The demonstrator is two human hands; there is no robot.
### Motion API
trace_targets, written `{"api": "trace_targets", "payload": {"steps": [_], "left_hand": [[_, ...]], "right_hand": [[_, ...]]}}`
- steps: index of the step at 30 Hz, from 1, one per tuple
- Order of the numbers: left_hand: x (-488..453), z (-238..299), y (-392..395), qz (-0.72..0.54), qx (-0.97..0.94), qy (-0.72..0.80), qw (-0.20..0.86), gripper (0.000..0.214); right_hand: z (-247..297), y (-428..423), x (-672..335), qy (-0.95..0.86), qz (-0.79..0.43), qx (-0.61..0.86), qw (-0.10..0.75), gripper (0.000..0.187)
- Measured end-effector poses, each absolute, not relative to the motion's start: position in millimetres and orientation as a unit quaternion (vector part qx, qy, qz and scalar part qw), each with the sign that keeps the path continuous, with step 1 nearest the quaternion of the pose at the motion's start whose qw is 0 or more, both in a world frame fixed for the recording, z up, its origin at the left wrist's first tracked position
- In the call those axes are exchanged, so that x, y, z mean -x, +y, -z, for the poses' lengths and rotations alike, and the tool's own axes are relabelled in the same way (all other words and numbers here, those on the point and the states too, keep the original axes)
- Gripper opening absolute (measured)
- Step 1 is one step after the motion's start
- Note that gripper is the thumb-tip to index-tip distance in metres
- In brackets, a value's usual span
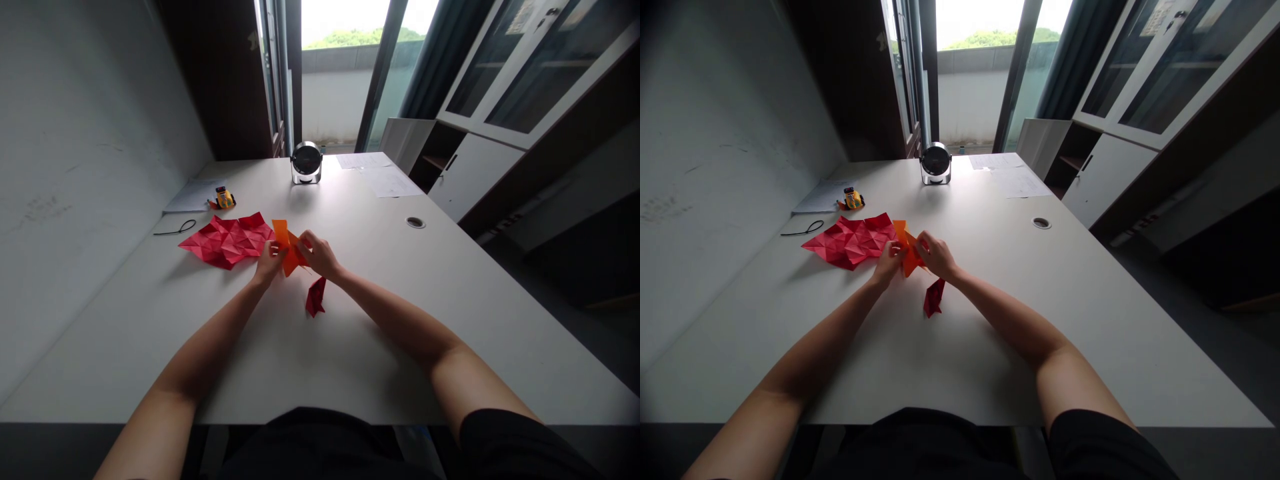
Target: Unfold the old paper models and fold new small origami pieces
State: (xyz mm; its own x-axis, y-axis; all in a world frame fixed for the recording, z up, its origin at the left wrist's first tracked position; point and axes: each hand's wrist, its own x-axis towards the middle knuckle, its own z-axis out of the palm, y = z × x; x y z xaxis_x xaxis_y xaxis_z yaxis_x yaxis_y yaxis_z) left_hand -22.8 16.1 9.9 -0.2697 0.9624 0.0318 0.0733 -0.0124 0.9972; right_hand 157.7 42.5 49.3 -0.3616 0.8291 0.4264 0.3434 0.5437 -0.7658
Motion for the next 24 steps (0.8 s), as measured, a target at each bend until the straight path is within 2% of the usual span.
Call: {"api": "trace_targets", "payload": {"steps": [4,7,11,16,20,24], "left_hand": [[16.4,-14.8,16.0,-0.596,-0.399,0.505,0.481,0.052],[17.9,-17.9,18.0,-0.636,-0.338,0.456,0.523,0.056],[23.9,-25.0,16.8,-0.636,-0.299,0.410,0.581,0.055],[19.9,-31.5,10.3,-0.575,-0.389,0.340,0.634,0.045],[14.5,-30.6,8.4,-0.589,-0.402,0.335,0.616,0.041],[15.8,-29.9,9.5,-0.618,-0.388,0.390,0.561,0.037]], "right_hand": [[-46.4,47.9,-153.9,-0.669,-0.451,0.332,0.488,0.027],[-42.6,53.5,-151.6,-0.565,-0.596,0.280,0.497,0.035],[-40.1,55.7,-150.6,-0.513,-0.646,0.247,0.508,0.037],[-36.1,58.7,-149.4,-0.545,-0.600,0.296,0.505,0.037],[-36.5,59.7,-154.8,-0.621,-0.444,0.368,0.531,0.024],[-42.5,52.5,-161.5,-0.731,-0.289,0.333,0.521,0.013]]}}
